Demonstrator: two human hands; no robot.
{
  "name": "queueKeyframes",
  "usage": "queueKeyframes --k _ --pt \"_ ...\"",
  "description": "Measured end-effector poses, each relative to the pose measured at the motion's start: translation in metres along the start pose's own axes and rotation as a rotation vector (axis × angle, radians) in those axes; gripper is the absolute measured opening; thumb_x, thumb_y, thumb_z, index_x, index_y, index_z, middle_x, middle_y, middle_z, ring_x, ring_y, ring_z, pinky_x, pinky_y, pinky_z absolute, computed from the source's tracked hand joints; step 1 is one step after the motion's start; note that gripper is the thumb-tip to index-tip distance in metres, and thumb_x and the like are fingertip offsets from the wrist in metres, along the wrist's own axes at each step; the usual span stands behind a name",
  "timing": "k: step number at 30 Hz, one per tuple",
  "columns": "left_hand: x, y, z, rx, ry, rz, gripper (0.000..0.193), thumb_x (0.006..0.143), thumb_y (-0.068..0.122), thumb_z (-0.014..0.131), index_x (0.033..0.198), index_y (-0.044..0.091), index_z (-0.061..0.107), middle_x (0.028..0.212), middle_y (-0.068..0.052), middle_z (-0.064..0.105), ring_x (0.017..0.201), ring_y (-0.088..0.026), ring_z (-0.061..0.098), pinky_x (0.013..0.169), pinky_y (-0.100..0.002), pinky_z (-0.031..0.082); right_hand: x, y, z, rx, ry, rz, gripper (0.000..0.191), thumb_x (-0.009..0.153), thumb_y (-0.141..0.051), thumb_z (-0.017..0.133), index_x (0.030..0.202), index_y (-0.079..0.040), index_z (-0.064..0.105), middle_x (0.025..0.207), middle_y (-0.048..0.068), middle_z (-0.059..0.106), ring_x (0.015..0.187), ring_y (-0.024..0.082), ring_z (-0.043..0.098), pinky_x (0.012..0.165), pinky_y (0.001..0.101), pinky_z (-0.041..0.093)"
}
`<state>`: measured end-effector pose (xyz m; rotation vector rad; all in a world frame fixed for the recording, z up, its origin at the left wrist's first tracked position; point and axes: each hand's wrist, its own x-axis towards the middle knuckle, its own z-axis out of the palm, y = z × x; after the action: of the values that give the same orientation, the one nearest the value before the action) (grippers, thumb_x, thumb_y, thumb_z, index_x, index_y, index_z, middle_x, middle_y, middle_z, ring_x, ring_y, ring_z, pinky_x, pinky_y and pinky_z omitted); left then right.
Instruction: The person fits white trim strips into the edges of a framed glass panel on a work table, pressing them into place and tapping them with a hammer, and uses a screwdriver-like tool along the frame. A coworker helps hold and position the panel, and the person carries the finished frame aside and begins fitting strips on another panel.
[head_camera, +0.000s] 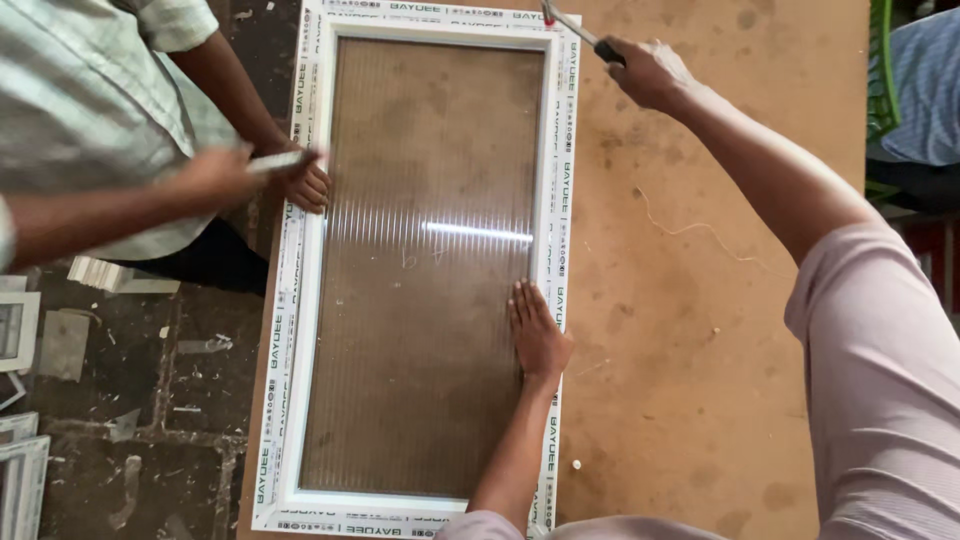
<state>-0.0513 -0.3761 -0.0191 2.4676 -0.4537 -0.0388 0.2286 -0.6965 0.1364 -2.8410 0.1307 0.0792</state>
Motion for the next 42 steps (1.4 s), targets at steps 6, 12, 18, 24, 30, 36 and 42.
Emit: queueKeyframes --k 6,12,18,24,30,36,42 --pt "0.002 0.002 0.000 0.012 0.022 0.020 0.100 0.073 0.021 0.081 0.149 -0.015 0.027 0.156 -0.035 0.035 0.149 -0.046 0.031 0.124 -0.056 0.021 0.039 0.024 0.012 -0.284 -0.140 -0.052 0.032 0.096 -0.026 0.058 0.126 -0.027 0.068 0.097 0.021 0.071 0.085 0.043 0.069 0.071 0.0562 0.056" --pt "0.001 0.008 -0.002 0.013 -0.023 -0.007 0.102 0.071 0.017 0.079 0.149 -0.014 0.023 0.156 -0.034 0.032 0.148 -0.046 0.029 0.123 -0.054 0.020 0.041 0.047 0.032 -0.288 0.101 -0.253 0.045 0.104 -0.028 0.051 0.149 -0.033 0.053 0.086 0.016 0.073 0.067 0.039 0.070 0.054 0.0548 0.054" --pt "0.003 0.010 -0.003 0.010 -0.034 -0.010 0.101 0.070 0.019 0.081 0.146 -0.013 0.023 0.152 -0.033 0.033 0.146 -0.046 0.026 0.120 -0.054 0.019 0.040 0.042 0.014 -0.253 -0.118 -0.041 0.040 0.099 -0.033 0.053 0.140 -0.036 0.057 0.097 0.016 0.073 0.087 0.038 0.071 0.074 0.0531 0.057" --pt "0.002 0.010 0.000 0.020 0.000 -0.005 0.098 0.071 0.019 0.079 0.147 -0.012 0.026 0.152 -0.031 0.035 0.147 -0.044 0.029 0.121 -0.054 0.022 0.037 0.053 0.014 -0.077 0.062 -0.126 0.047 0.100 -0.032 0.053 0.148 -0.028 0.050 0.102 0.015 0.073 0.088 0.040 0.070 0.075 0.0535 0.055" --pt "0.004 0.013 -0.003 0.061 0.032 0.041 0.095 0.070 0.017 0.077 0.146 -0.013 0.027 0.153 -0.032 0.036 0.146 -0.044 0.030 0.120 -0.053 0.023 0.032 0.070 0.013 -0.521 -0.204 -0.177 0.043 0.103 -0.026 0.052 0.145 -0.032 0.054 0.103 0.014 0.074 0.091 0.035 0.073 0.073 0.0490 0.060" --pt "0.005 0.015 -0.009 0.040 -0.008 -0.018 0.093 0.072 0.016 0.077 0.146 -0.012 0.028 0.152 -0.032 0.036 0.147 -0.043 0.029 0.122 -0.053 0.023 0.021 0.054 -0.030 -0.139 -0.109 -0.015 0.050 0.101 -0.032 0.056 0.150 -0.033 0.049 0.097 0.020 0.073 0.088 0.040 0.070 0.076 0.0531 0.055" --pt "0.006 0.018 -0.008 0.038 -0.017 -0.019 0.094 0.073 0.019 0.078 0.147 -0.012 0.027 0.153 -0.033 0.035 0.147 -0.044 0.029 0.121 -0.053 0.023 0.036 0.028 0.000 -0.170 -0.093 -0.176 0.046 0.105 -0.032 0.048 0.151 -0.030 0.046 0.108 0.017 0.073 0.089 0.041 0.069 0.072 0.0548 0.054"
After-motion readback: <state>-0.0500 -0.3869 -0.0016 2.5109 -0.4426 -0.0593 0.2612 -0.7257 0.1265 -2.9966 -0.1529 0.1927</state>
